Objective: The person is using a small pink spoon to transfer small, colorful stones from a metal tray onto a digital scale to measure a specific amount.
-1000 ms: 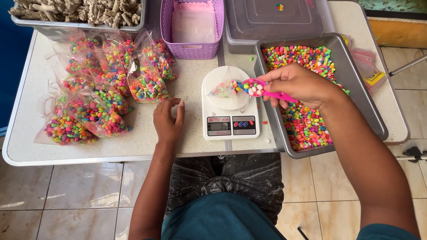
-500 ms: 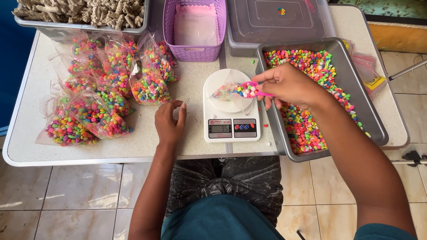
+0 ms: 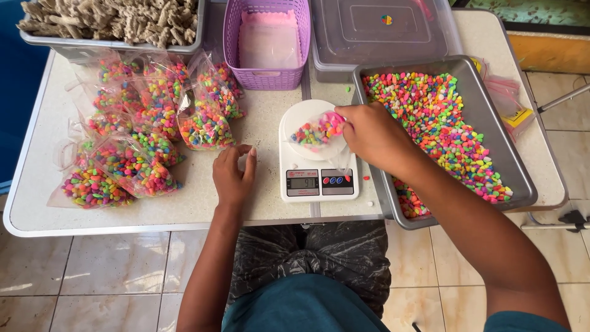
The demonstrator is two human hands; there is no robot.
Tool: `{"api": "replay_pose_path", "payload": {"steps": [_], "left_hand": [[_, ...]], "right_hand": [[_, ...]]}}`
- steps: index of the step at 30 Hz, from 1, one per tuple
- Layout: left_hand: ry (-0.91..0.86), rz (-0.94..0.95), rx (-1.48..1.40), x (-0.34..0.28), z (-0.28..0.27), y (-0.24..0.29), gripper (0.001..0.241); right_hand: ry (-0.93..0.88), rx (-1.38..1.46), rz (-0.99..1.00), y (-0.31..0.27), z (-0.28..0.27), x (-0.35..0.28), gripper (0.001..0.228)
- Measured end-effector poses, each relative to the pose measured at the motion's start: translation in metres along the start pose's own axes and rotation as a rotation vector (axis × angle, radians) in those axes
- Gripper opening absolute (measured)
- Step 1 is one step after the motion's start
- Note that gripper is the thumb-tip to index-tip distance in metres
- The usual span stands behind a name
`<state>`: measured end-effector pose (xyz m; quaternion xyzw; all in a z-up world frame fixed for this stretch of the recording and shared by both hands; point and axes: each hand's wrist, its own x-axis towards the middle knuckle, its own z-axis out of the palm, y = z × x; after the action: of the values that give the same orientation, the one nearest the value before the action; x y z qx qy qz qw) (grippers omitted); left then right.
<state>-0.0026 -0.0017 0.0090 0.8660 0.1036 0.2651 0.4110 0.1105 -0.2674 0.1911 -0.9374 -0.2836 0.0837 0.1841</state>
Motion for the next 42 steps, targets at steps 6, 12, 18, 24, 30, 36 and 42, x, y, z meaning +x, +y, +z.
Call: {"api": "replay_pose_path", "payload": {"steps": [6, 12, 18, 24, 30, 36, 42], "left_hand": [[0.006, 0.011, 0.005, 0.0, 0.003, -0.003, 0.015], [-0.003, 0.001, -0.009, -0.001, 0.001, 0.0, 0.016], [-0.002, -0.001, -0.014, -0.001, 0.002, -0.002, 0.016], [0.0, 0.006, -0.009, -0.002, 0.004, -0.003, 0.014], [0.0, 0.016, -0.008, -0.002, 0.003, -0.004, 0.014], [0.016, 0.037, -0.018, -0.003, -0.001, 0.002, 0.013], [-0.001, 0.009, -0.028, -0.003, 0.003, -0.002, 0.012]], "right_hand": [[0.079, -0.218, -0.029, -0.013, 0.003, -0.017, 0.031], [0.218, -0.251, -0.154, -0.028, -0.008, -0.037, 0.035], [0.425, -0.16, -0.169, -0.022, -0.024, -0.052, 0.039], [0.459, -0.612, 0.146, 0.118, -0.007, -0.047, 0.032], [0.197, -0.62, 0.437, 0.25, 0.025, -0.046, 0.029], [-0.027, -0.484, 0.534, 0.253, 0.031, -0.033, 0.036], [-0.115, -0.362, 0.508, 0.204, 0.014, -0.048, 0.036]]}}
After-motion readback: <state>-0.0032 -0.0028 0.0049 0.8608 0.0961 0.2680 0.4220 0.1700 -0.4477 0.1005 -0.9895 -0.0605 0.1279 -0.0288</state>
